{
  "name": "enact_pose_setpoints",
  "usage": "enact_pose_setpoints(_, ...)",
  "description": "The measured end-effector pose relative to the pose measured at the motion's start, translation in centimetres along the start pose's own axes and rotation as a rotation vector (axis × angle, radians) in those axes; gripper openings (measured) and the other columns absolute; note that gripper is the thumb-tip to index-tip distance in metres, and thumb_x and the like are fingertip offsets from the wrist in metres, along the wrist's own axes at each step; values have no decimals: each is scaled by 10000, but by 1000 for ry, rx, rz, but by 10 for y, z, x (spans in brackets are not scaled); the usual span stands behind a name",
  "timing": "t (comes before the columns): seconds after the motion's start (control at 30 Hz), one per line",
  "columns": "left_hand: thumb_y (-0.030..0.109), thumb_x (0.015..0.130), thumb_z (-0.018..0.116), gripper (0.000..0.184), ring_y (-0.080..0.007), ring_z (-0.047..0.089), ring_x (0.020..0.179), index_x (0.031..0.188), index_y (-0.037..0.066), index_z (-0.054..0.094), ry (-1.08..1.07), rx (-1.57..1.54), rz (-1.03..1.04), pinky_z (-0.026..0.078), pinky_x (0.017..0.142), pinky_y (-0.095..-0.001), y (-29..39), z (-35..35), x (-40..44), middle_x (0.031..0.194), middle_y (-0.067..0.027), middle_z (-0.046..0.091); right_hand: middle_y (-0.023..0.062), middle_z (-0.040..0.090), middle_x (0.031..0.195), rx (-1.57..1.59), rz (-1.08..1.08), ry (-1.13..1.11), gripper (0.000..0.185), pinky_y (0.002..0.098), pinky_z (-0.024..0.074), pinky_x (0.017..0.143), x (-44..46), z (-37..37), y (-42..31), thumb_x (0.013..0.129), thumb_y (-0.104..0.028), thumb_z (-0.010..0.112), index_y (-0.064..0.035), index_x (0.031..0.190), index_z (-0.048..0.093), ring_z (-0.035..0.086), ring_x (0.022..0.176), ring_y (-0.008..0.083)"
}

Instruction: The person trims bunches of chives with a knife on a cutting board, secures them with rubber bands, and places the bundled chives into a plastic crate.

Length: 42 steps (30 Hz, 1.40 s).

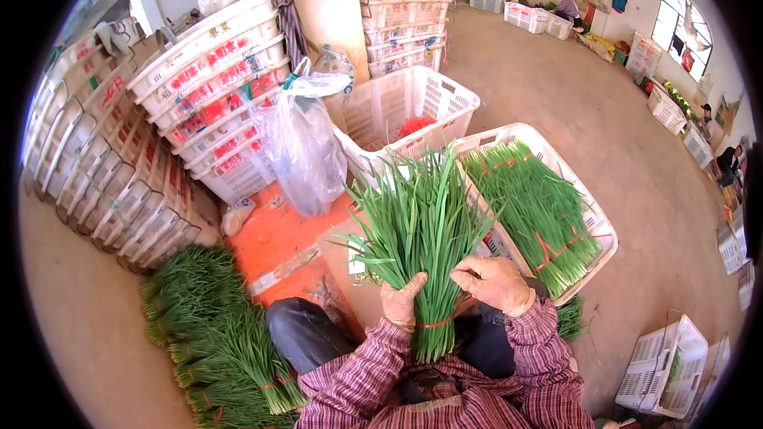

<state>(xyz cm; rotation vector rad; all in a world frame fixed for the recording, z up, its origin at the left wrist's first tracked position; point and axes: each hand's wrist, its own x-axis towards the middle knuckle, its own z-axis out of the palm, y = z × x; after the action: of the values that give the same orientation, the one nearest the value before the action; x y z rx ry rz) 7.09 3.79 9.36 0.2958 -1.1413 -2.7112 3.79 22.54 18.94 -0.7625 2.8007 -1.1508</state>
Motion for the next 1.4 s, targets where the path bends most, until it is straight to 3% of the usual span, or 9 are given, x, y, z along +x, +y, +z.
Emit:
enact_pose_setpoints(0.27,16,852,717,457,-234,677,947,1285,-19,573,-80,145,117,563,873,-363,-8,4,9,1182,-121,669,79,741,1025,71,-157,-42,256,375,567,784,24,-16,-30,953,-351,636,-141,1075,717,713,929,268)
enact_pose_setpoints(0.37,23,858,716,494,-262,679,986,1319,-27,544,-94,55,-34,585,861,-392,-12,-5,6,1212,-138,649,61,753,904,57,-305,-56,303,360,563,712,45,-45,-15,971,-380,611,-134,1113,715,722,779,242)
enact_pose_setpoints(0.43,27,861,717,501,-274,682,999,1325,-30,535,-127,25,-6,593,852,-399,-21,-8,3,1210,-143,648,9,708,787,560,132,-96,342,293,538,654,65,-92,-3,973,-384,647,-100,1155,708,636,682,79)
enact_pose_setpoints(0.47,35,865,719,509,-289,682,1011,1330,-35,525,-71,47,19,600,856,-404,-29,-22,11,1206,-153,647,73,710,767,411,269,107,362,340,549,629,84,-109,11,967,-382,631,-65,1125,704,667,666,162)
enact_pose_setpoints(0.5,43,869,721,517,-305,683,1023,1336,-39,515,-14,58,63,606,859,-409,-35,-28,18,1202,-162,646,156,706,783,-366,72,398,379,382,556,625,95,-107,53,951,-387,611,-43,1082,701,685,668,264)
enact_pose_setpoints(0.53,43,869,721,517,-305,683,1023,1336,-39,515,-23,54,68,606,859,-409,-32,-26,20,1202,-162,646,176,715,852,-809,346,252,357,417,561,656,94,-115,51,939,-394,585,-79,1056,708,691,703,332)
enact_pose_setpoints(0.73,95,900,712,514,-309,706,943,1341,-41,486,-7,-40,3,644,804,-458,-25,-35,32,1201,-174,643,103,739,969,60,364,-166,514,417,530,822,-1,-29,57,933,-621,539,-185,1144,714,701,915,282)
enact_pose_setpoints(1.1,241,949,662,516,-309,670,1038,1360,-17,485,21,-110,-39,607,881,-457,-33,-61,39,1236,-161,631,171,613,1350,109,403,-481,972,403,438,1034,-34,56,73,839,-840,467,-79,1442,507,581,1238,344)
enact_pose_setpoints(1.4,277,957,633,521,-315,666,1062,1368,-8,487,0,-86,-38,586,914,-472,-27,-52,23,1248,-157,631,233,586,1362,198,321,-568,1019,412,418,1055,-33,80,69,826,-840,496,-29,1442,474,552,1260,381)
